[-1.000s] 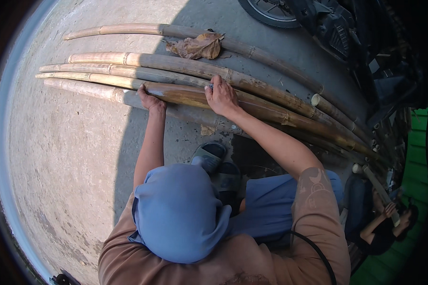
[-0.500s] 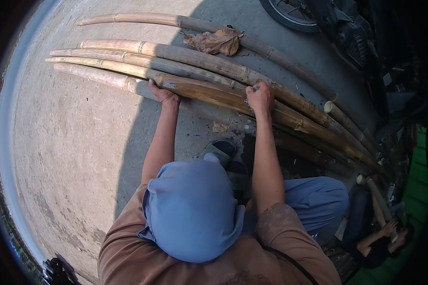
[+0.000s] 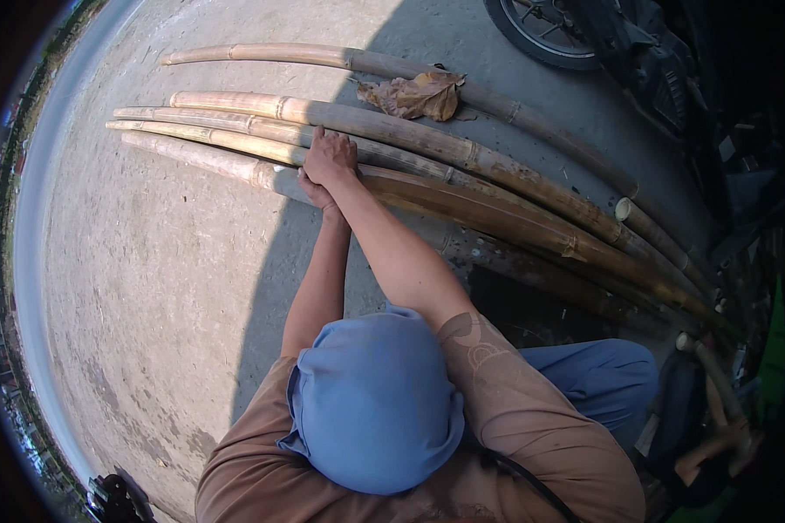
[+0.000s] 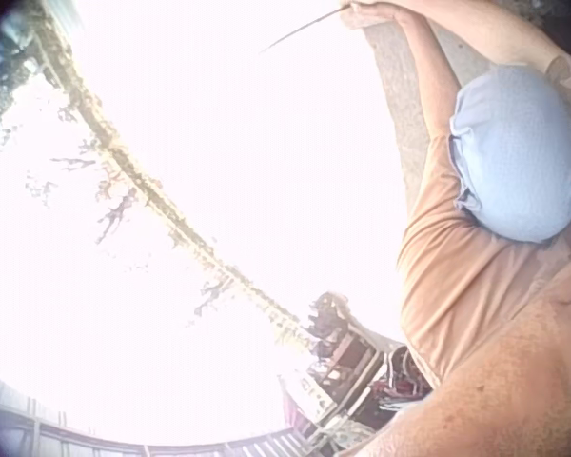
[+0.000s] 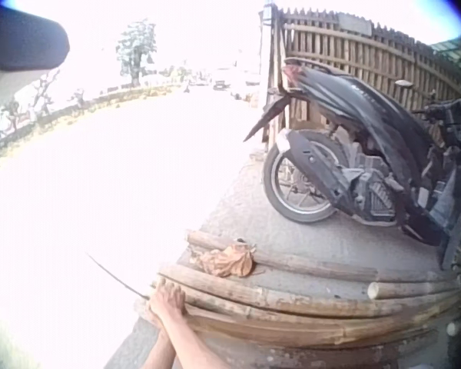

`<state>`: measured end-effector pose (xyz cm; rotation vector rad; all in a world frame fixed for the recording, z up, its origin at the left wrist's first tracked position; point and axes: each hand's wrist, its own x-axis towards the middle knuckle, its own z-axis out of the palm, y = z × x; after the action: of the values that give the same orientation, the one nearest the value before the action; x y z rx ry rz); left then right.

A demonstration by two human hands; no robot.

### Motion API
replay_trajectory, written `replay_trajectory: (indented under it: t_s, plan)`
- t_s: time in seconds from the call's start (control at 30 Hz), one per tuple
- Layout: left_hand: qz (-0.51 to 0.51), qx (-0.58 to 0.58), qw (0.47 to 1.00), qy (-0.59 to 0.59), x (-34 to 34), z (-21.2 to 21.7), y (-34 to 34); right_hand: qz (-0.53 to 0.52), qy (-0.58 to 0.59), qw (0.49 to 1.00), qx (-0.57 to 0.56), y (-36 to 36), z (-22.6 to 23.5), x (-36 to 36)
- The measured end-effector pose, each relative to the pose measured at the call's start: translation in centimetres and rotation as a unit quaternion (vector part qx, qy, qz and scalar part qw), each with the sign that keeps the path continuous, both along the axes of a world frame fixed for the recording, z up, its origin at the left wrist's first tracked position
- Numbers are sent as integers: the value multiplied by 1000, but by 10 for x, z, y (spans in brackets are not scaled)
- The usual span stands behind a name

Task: Polishing bamboo stalks using a cloth and liquid.

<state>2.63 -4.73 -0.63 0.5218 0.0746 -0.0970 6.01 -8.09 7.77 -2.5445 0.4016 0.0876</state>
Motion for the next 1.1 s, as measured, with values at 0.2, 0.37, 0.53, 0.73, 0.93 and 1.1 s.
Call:
replay_trajectory:
  t_s: [0.2,0.37,0.53,0.73,0.93,1.1]
  plan:
    - [69,51,990,112,22,-28,54,-11,-154,988,-14,6,-2,-60]
    - [104,84,986,98,22,-34,40,-323,-170,918,-155,-171,-17,-192]
    - [63,84,990,97,24,-40,23,-490,-145,818,-264,-286,-12,-260]
    - [69,124,985,101,17,-46,45,-218,-273,931,-101,-75,-24,-129]
    - [19,158,982,100,25,-49,32,-66,-203,977,7,1,1,-58]
    - [86,157,976,127,14,-42,29,-209,-230,944,-111,-104,-33,-157]
